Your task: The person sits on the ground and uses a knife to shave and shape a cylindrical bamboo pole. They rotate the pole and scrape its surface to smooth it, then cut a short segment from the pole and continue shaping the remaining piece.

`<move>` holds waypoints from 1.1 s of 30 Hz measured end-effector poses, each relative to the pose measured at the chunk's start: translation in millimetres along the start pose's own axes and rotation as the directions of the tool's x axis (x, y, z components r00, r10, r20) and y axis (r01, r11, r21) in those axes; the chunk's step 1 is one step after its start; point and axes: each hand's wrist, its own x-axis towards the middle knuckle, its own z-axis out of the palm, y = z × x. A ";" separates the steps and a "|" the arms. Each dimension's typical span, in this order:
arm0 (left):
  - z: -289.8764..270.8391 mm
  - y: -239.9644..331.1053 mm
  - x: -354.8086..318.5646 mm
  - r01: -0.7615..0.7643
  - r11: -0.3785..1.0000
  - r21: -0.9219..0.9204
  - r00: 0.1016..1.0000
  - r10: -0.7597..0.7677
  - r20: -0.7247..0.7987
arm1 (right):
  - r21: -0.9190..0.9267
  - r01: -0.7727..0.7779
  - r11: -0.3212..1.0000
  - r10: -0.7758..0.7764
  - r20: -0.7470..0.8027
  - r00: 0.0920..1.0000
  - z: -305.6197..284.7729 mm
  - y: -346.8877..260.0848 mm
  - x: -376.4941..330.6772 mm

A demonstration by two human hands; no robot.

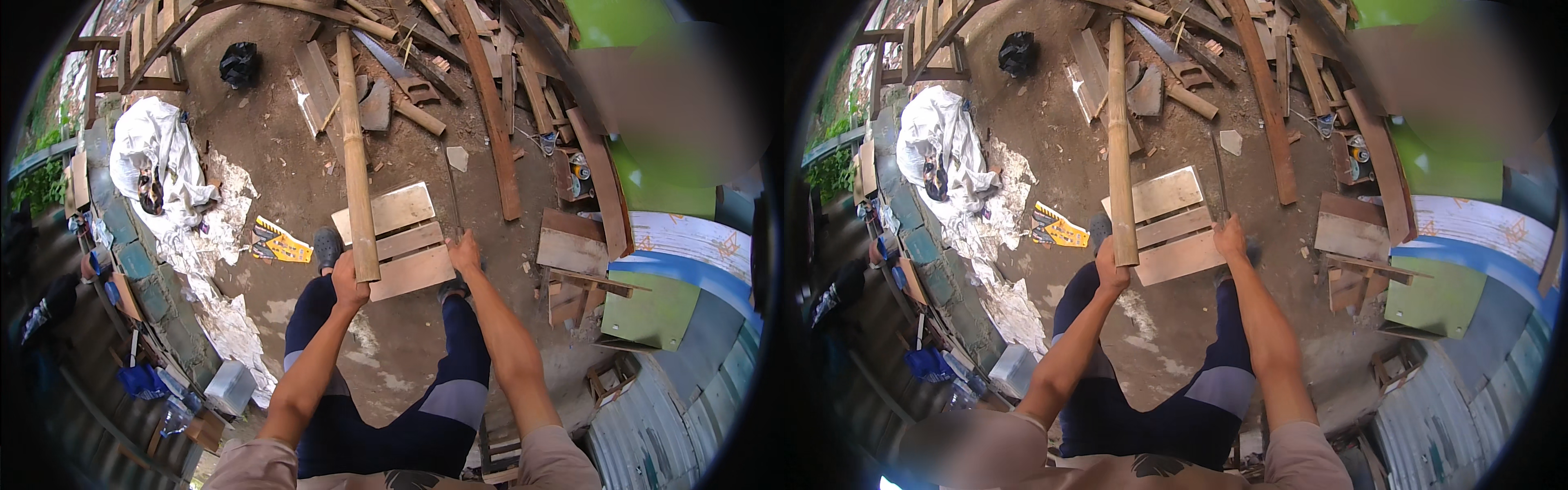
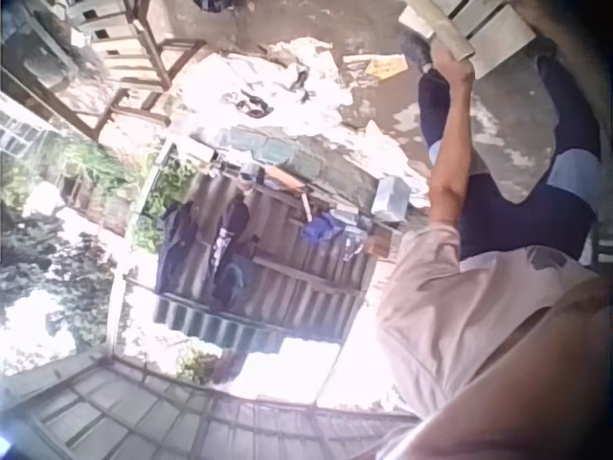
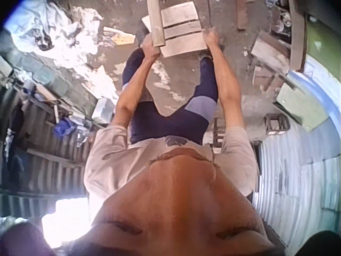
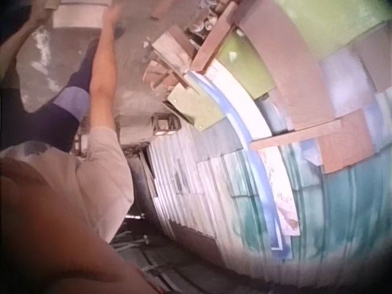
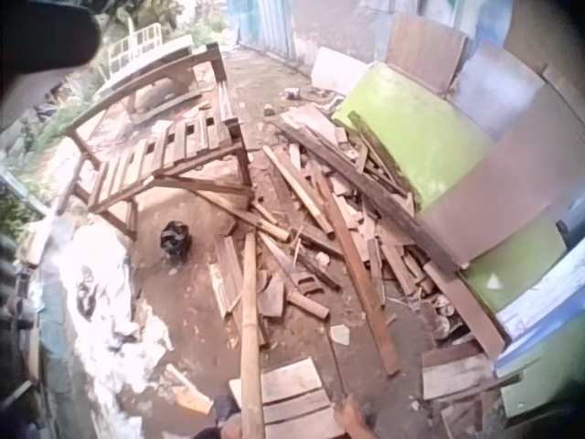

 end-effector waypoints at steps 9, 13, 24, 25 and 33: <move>59.6 -93.4 -74.4 0.219 0.968 0.120 0.970 -0.229 0.082 | 0.006 0.024 1.000 -0.023 -0.068 0.997 43.1 35.3 25.9; 77.3 -135.7 -83.9 0.344 0.937 -0.060 0.938 -0.340 0.070 | -0.051 0.040 0.998 -0.045 -0.104 0.994 51.1 47.3 27.0; 70.0 -136.7 -96.9 0.465 0.883 -0.057 0.877 -0.451 0.168 | -0.047 0.071 0.996 -0.076 -0.105 0.992 54.2 53.1 4.5; 71.0 -137.0 -109.4 0.482 0.874 -0.067 0.867 -0.465 0.177 | -0.047 0.052 0.998 -0.056 -0.091 0.994 57.3 61.6 -2.3; 83.5 -112.1 -187.0 0.634 0.772 0.046 0.728 -0.615 0.303 | 0.000 -0.055 0.999 0.054 -0.146 0.988 97.8 165.8 -46.5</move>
